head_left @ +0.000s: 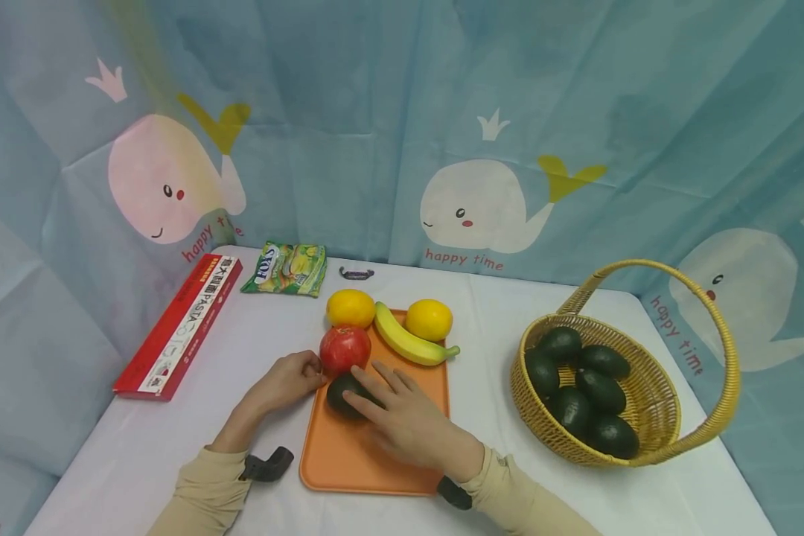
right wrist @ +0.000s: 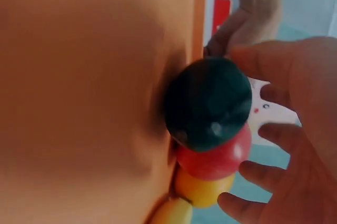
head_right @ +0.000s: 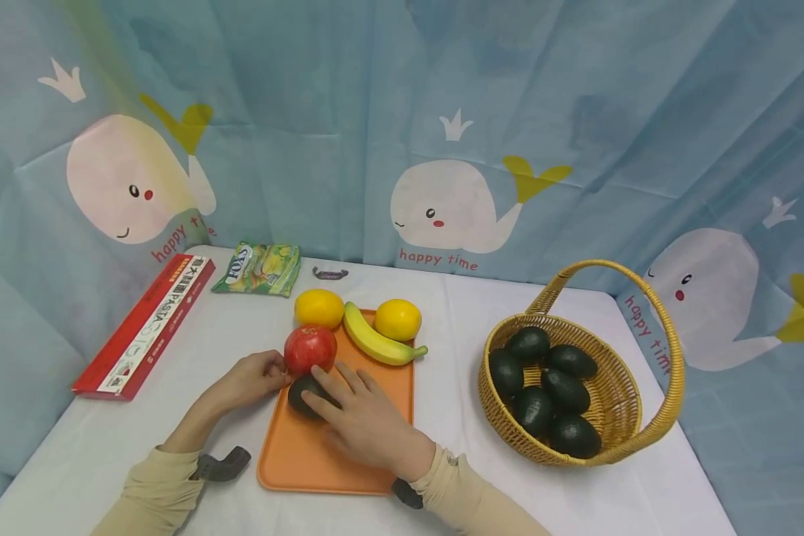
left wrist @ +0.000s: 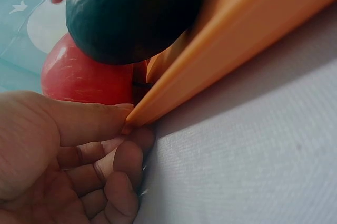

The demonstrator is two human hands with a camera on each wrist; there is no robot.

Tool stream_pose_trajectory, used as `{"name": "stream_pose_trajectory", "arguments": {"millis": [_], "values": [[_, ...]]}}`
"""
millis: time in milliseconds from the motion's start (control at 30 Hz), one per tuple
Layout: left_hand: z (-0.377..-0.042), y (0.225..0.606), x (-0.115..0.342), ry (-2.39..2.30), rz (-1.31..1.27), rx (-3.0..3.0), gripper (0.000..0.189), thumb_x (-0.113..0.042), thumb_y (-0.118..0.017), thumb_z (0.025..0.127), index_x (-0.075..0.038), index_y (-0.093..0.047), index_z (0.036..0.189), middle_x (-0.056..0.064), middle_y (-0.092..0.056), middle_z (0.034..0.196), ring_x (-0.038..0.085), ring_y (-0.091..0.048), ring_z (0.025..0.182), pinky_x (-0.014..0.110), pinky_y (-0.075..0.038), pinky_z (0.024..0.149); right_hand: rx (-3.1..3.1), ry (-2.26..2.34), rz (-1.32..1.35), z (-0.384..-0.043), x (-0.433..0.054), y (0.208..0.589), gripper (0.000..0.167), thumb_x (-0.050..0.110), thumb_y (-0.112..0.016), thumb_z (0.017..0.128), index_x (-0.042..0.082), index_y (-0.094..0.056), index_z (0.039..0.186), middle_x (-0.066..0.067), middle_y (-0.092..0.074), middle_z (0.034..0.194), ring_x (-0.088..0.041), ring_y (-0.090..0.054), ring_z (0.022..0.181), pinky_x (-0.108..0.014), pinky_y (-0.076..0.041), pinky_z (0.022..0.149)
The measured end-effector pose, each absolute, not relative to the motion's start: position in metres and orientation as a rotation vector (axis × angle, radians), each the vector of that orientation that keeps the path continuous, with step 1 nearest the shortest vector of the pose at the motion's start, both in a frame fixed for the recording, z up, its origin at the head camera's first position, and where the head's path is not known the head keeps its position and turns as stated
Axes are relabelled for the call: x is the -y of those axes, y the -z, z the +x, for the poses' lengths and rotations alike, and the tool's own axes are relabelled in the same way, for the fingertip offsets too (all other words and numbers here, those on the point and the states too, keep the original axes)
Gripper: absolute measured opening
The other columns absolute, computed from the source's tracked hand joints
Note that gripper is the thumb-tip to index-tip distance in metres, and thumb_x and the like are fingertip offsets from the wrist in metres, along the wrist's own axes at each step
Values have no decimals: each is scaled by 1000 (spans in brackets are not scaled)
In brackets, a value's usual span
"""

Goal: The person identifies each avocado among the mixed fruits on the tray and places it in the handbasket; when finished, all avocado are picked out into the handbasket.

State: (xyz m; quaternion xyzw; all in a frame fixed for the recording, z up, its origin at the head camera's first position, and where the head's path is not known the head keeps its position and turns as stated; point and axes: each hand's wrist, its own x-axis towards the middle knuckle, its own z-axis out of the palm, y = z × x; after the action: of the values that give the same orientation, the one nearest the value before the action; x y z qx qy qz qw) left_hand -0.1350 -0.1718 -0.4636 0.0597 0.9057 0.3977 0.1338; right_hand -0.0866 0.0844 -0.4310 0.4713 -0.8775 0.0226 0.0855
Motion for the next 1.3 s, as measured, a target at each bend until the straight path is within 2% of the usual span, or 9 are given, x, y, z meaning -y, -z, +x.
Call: {"name": "stream_pose_trajectory", "arguments": {"millis": [67,200,400,633,733,867,967,1067,1300], "values": [[-135,464,171,-1153,175,-2626,15,-13,-66,87,-2,-61,94,3,-59,73,15,-51,67,29,-41,63,2618,-67,1420,-85,-82,433,58,41,-61,93,24,-44,146,-7,-34,158,-38,-40,140,-49,-43,107],[-135,462,171,-1156,172,-2624,15,-13,-66,87,-1,-61,95,4,-59,73,15,-51,67,29,-41,62,2601,-84,1412,-83,-81,434,58,38,-66,90,25,-47,143,-11,-42,150,-38,-47,134,-46,-43,107],[-135,462,171,-1150,164,-2627,15,-12,-66,87,-1,-61,96,4,-59,73,15,-51,67,29,-40,62,2601,-62,1407,-82,-82,432,67,40,-75,83,28,-48,143,-12,-46,139,-29,-51,127,-41,-43,108],[-135,463,171,-1145,156,-2626,16,-13,-66,87,-1,-61,96,3,-59,74,15,-51,68,29,-40,63,2611,-105,1428,-78,-82,432,47,37,-69,87,22,-52,128,-8,-48,145,-29,-55,126,-40,-47,103],[-135,463,171,-1145,154,-2624,17,-13,-66,87,-1,-60,97,3,-59,73,15,-50,67,29,-40,63,2584,-114,1436,-75,-82,434,41,30,-73,86,20,-53,120,-7,-51,140,-31,-55,125,-42,-48,102],[-134,464,171,-1148,146,-2619,19,-14,-66,87,0,-61,99,4,-59,74,15,-50,67,28,-40,63,2519,-128,1415,-73,-84,437,37,19,-73,86,19,-53,116,-5,-53,129,-25,-58,114,-37,-50,97],[-134,465,171,-1142,143,-2620,20,-14,-66,87,1,-61,100,4,-59,74,15,-50,68,28,-40,63,2530,-159,1379,-71,-89,437,41,20,-74,84,19,-53,119,-3,-53,124,-20,-58,109,-34,-50,94],[-133,465,171,-1142,145,-2620,20,-14,-66,87,0,-61,100,4,-59,75,15,-50,68,28,-40,62,2590,-239,1290,-69,-101,432,53,23,-78,78,20,-53,125,-1,-54,126,-18,-57,110,-33,-51,91],[-134,463,171,-1146,145,-2608,19,-14,-66,87,0,-61,99,4,-59,76,15,-51,68,28,-41,62,2556,-461,868,-81,-158,404,64,25,-81,73,14,-55,130,-8,-58,128,-23,-62,108,-39,-54,87]]}}
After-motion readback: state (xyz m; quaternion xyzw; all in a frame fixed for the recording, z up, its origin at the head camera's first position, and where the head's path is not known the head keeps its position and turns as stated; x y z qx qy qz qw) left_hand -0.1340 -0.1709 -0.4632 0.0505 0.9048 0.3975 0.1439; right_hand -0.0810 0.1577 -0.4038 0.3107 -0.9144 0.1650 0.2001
